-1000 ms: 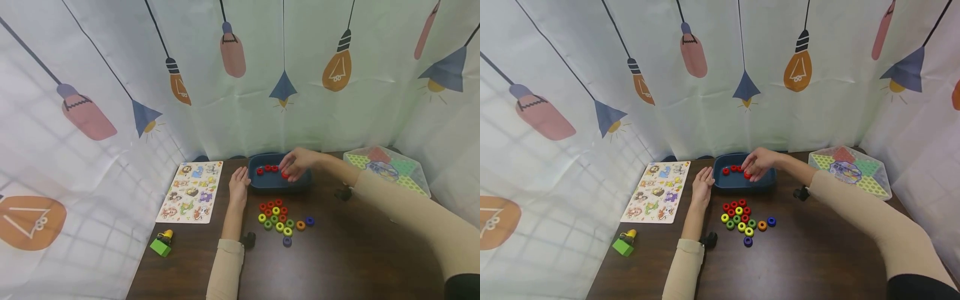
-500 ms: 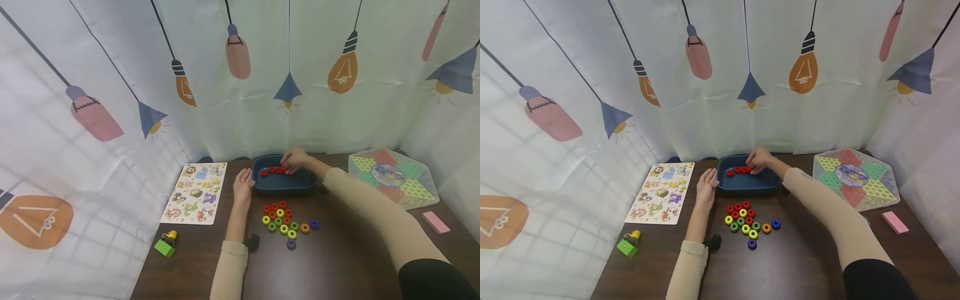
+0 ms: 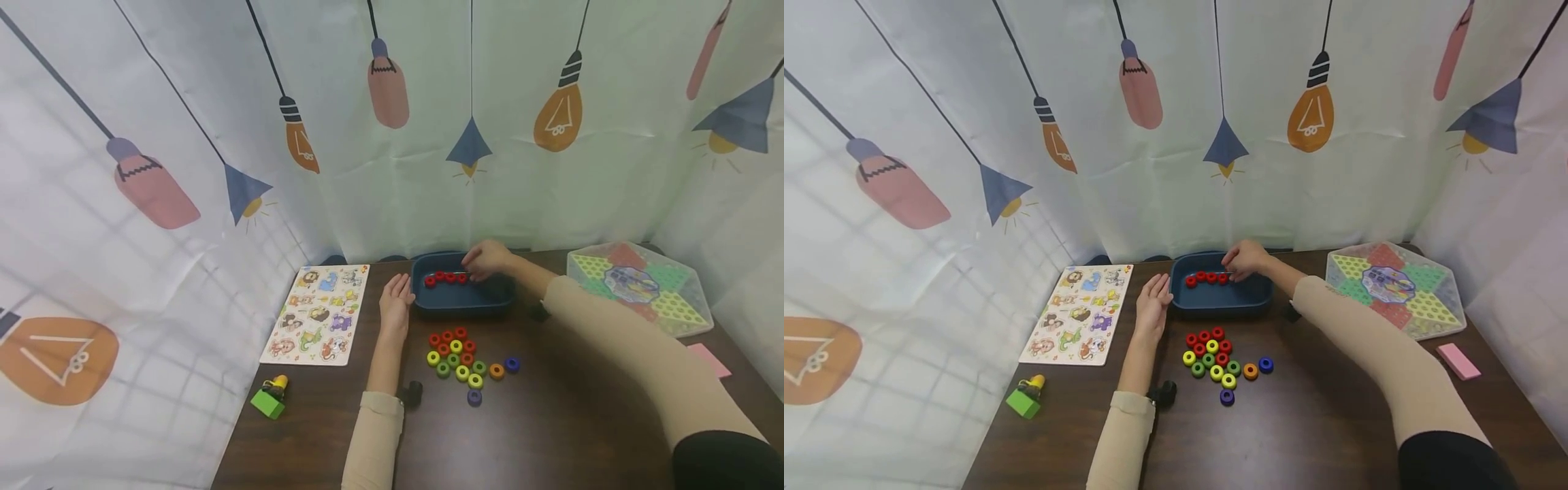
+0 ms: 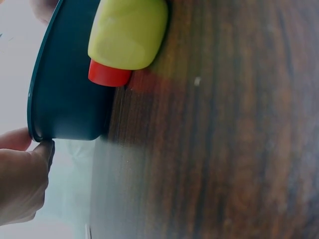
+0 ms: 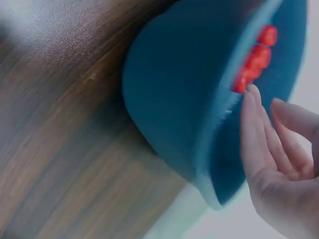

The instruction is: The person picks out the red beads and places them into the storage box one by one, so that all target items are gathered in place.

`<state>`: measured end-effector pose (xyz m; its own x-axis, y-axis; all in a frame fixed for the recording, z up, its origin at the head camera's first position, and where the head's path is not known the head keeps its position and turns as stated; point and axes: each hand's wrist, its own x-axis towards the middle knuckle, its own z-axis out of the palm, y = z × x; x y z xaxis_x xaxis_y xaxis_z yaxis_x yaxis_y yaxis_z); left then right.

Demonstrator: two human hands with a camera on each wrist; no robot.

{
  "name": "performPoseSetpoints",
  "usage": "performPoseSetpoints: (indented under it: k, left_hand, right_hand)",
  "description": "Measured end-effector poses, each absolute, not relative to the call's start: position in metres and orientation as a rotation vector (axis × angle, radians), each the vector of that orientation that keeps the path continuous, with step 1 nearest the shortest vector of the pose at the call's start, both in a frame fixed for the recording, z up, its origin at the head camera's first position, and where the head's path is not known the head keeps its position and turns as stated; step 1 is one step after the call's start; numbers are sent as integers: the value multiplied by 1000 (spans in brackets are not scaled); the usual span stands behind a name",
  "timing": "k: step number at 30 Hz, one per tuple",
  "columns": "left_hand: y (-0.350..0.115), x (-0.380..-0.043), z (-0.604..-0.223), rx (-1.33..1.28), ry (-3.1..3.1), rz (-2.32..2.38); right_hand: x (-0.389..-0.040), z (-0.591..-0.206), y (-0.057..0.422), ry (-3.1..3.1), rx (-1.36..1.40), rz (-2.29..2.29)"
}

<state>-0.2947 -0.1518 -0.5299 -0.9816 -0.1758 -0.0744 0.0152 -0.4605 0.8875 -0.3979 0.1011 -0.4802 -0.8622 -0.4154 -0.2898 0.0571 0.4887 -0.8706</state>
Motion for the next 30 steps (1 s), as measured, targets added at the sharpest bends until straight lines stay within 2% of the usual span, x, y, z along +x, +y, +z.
performPoseSetpoints:
  k: [5, 12, 19, 30]
  left_hand:
    - [-152, -294, -530, 261, -1555, -2600]
    - [-152, -296, -529, 260, -1540, -2615]
    - [-153, -298, -532, 271, -1565, -2611]
    - [-152, -296, -531, 266, -1523, -2631]
  right_hand:
    - [-374, -455, 112, 2139, -395, -1379]
    - [-318, -438, 110, 1990, -564, -1288]
    - [-283, -471, 100, 1925, -518, -1213]
    - [-275, -509, 95, 1989, -495, -1173]
